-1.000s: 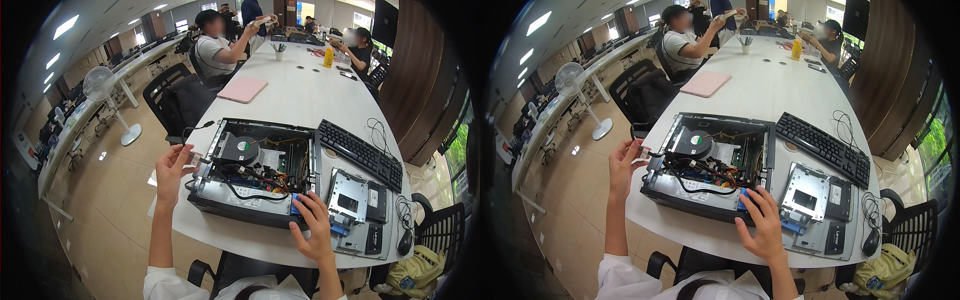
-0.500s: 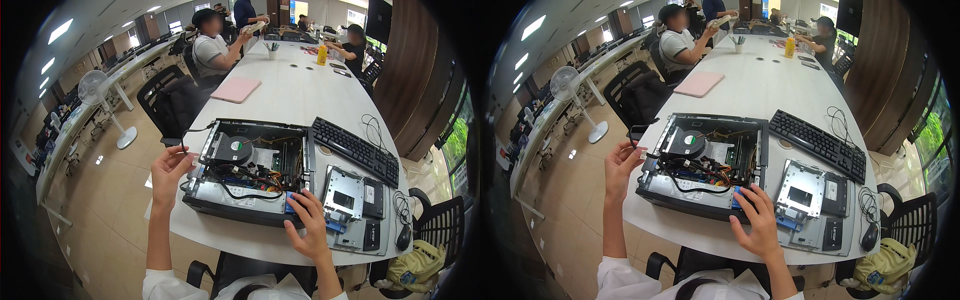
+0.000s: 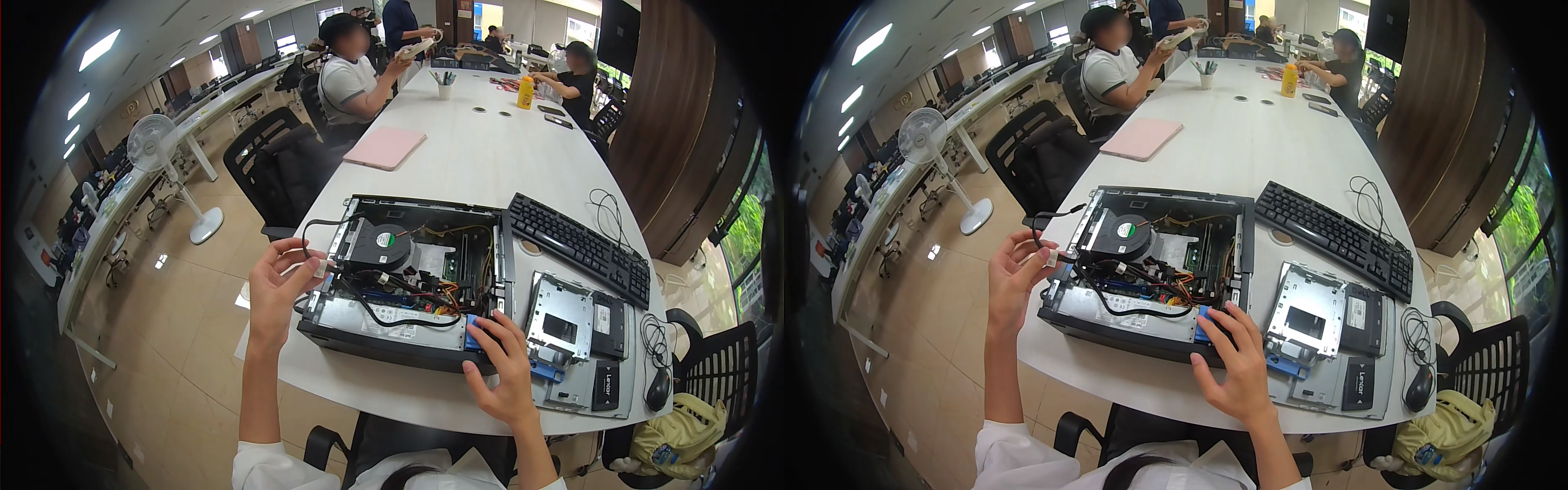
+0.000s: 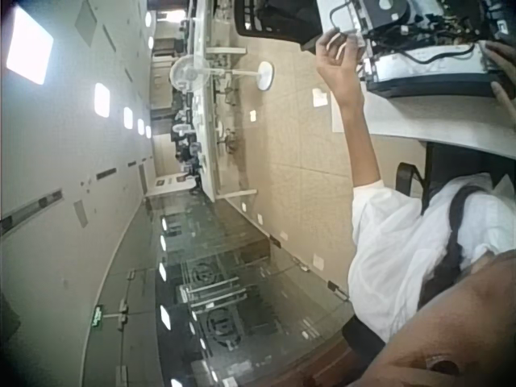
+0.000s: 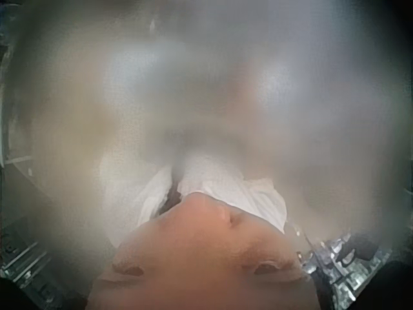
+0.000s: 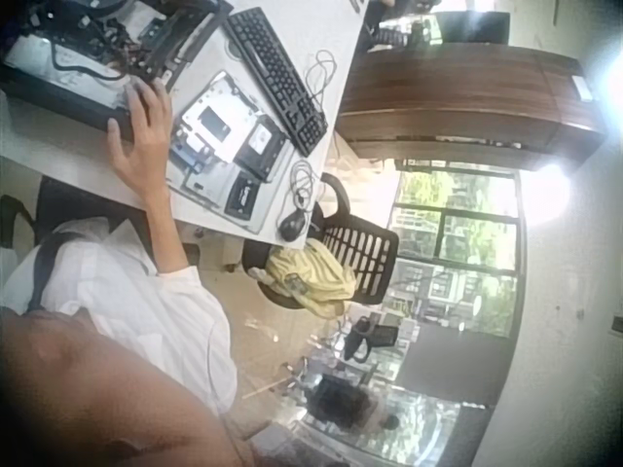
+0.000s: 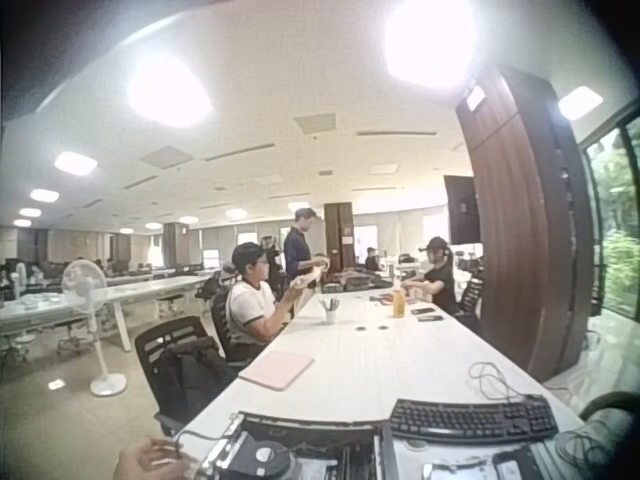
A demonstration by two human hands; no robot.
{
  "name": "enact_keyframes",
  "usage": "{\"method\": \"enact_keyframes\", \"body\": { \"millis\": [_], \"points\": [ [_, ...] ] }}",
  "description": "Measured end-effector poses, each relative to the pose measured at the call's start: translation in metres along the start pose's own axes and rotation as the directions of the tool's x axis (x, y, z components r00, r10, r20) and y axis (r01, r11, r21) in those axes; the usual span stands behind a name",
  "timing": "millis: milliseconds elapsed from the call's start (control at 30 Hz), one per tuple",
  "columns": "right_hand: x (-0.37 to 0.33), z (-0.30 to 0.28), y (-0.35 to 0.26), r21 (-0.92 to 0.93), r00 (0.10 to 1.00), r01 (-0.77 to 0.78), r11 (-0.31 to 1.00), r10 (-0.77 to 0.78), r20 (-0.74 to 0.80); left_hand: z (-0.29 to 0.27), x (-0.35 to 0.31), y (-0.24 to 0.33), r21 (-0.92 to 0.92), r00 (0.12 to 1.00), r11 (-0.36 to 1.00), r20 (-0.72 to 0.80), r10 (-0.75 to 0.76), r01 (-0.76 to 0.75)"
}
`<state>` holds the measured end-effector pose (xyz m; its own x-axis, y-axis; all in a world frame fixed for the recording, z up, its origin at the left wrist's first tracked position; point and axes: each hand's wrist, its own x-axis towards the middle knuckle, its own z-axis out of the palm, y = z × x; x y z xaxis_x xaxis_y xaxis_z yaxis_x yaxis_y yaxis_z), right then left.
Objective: The person disassembles a computer by removing the internal drive housing and then extracting two memory modules from their slots on the motherboard.
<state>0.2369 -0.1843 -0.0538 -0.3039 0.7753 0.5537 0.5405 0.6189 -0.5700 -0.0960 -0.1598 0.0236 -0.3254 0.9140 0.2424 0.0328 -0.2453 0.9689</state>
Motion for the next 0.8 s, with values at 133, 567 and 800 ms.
{"method": "enact_keyframes", "body": {
  "millis": [133, 567, 800],
  "points": [
    [0.0005, 0.001, -0.0009, 0.008, 1.0, 0.003, 1.0, -0.003, -0.001, -0.0018, -0.0009, 0.0017, -0.024, 1.0, 1.0, -0.008, -0.004, 0.004],
    [-0.0005, 0.0005, 0.0007, 0.012, 1.0, -0.001, 1.0, 0.001, 0.0, 0.0034, -0.0005, -0.0027, 0.142, 0.984, 0.98, -0.089, 0.155, -0.141],
    [-0.0002, -0.0004, 0.0006, 0.01, 1.0, 0.002, 1.0, -0.002, -0.001, 0.0058, -0.0008, 0.0006, 0.179, 0.976, 0.97, -0.112, 0.188, -0.166]
  ]
}}
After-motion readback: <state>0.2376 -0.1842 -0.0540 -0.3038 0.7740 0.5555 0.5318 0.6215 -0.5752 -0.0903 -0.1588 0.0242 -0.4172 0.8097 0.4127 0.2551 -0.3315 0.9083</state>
